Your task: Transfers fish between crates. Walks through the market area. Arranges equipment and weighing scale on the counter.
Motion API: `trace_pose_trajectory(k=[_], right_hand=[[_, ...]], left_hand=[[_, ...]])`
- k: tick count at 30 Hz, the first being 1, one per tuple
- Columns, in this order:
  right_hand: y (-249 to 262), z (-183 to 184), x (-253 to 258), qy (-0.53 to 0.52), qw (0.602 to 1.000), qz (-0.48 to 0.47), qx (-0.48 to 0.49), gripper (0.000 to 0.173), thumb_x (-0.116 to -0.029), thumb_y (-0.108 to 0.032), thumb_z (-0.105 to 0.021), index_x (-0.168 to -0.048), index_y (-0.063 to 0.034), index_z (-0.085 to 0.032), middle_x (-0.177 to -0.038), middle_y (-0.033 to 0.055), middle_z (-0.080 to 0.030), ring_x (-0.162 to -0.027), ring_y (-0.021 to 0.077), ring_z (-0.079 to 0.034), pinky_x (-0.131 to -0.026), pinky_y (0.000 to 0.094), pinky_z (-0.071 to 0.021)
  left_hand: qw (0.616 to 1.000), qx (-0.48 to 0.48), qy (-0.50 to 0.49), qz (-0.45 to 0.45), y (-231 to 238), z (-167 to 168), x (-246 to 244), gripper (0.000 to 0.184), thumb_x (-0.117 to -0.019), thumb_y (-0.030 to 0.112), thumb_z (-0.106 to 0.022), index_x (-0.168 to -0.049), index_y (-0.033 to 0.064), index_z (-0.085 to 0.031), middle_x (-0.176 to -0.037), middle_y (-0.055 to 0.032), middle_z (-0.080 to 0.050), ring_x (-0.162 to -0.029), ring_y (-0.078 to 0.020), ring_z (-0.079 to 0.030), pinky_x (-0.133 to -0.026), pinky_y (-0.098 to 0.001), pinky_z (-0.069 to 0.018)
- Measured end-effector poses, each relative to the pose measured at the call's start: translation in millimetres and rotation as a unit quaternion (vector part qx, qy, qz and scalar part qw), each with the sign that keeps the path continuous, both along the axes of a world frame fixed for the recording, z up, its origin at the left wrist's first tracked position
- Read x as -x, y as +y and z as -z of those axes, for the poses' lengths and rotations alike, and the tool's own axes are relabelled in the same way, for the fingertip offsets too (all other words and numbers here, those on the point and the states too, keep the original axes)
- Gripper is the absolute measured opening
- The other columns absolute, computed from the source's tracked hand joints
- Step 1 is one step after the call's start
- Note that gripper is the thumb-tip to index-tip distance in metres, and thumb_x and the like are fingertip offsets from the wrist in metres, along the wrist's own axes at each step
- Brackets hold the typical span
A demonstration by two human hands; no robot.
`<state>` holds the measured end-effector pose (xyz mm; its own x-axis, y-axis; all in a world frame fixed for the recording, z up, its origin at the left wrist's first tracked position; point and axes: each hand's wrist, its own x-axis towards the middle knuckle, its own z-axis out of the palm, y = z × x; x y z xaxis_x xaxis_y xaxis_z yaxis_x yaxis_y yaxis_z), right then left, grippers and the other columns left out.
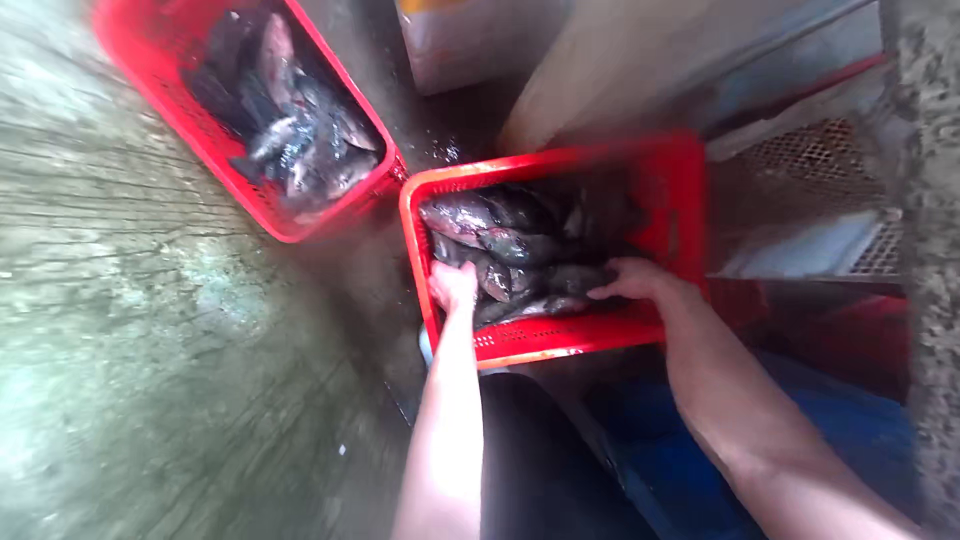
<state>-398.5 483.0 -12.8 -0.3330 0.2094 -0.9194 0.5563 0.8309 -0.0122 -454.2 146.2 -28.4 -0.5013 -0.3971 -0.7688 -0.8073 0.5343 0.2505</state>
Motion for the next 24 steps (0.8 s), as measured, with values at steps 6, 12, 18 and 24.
trace_pose_trajectory(k=[6,12,18,24], right_hand=[[-6,2,-12,0.028,0.999,0.009,0.039,0.091,-0.0709,-0.056,-0.090,-0.142,-0.0098,-0.057,-0.139,0.0241,-0.060,-0.134,0.0413,-0.053,-0.112,0.0642,-0.0406],[-19,4,-31,0.084,0.996,-0.002,0.035,0.089,-0.0654,-0.043,-0.097,-0.141,-0.0127,-0.060,-0.137,0.0205,-0.062,-0.133,0.0388,-0.055,-0.111,0.0632,-0.0425],[-22,-15,-29,0.092,0.991,0.042,0.087,0.069,-0.0600,-0.020,-0.099,-0.123,-0.0145,-0.072,-0.111,0.0177,-0.073,-0.106,0.0361,-0.069,-0.093,0.0651,-0.0541],[-94,-145,34,0.199,0.930,0.212,0.224,0.064,-0.0580,-0.018,-0.094,-0.116,-0.0106,-0.070,-0.100,0.0090,-0.075,-0.089,0.0218,-0.075,-0.078,0.0453,-0.0644]], left_hand=[[0.971,-0.188,-0.019,-0.149,-4,-15,-38,0.035,-0.0944,0.022,-0.073,-0.121,0.0018,-0.064,-0.091,-0.0144,-0.076,-0.068,-0.0236,-0.074,-0.061,-0.0390,-0.0630],[0.997,-0.061,-0.039,0.017,5,-35,-25,0.068,-0.0875,0.039,-0.077,-0.141,0.0035,-0.053,-0.121,-0.0204,-0.069,-0.117,-0.0342,-0.066,-0.100,-0.0547,-0.0523],[0.995,-0.013,0.091,0.032,0,-31,-26,0.069,-0.0977,0.049,-0.063,-0.147,0.0039,-0.046,-0.141,-0.0215,-0.057,-0.127,-0.0357,-0.059,-0.105,-0.0551,-0.0493],[0.983,-0.073,0.051,-0.161,14,-18,29,0.072,-0.0985,0.060,-0.057,-0.137,-0.0009,-0.057,-0.131,-0.0249,-0.063,-0.125,-0.0373,-0.059,-0.105,-0.0578,-0.0471]])
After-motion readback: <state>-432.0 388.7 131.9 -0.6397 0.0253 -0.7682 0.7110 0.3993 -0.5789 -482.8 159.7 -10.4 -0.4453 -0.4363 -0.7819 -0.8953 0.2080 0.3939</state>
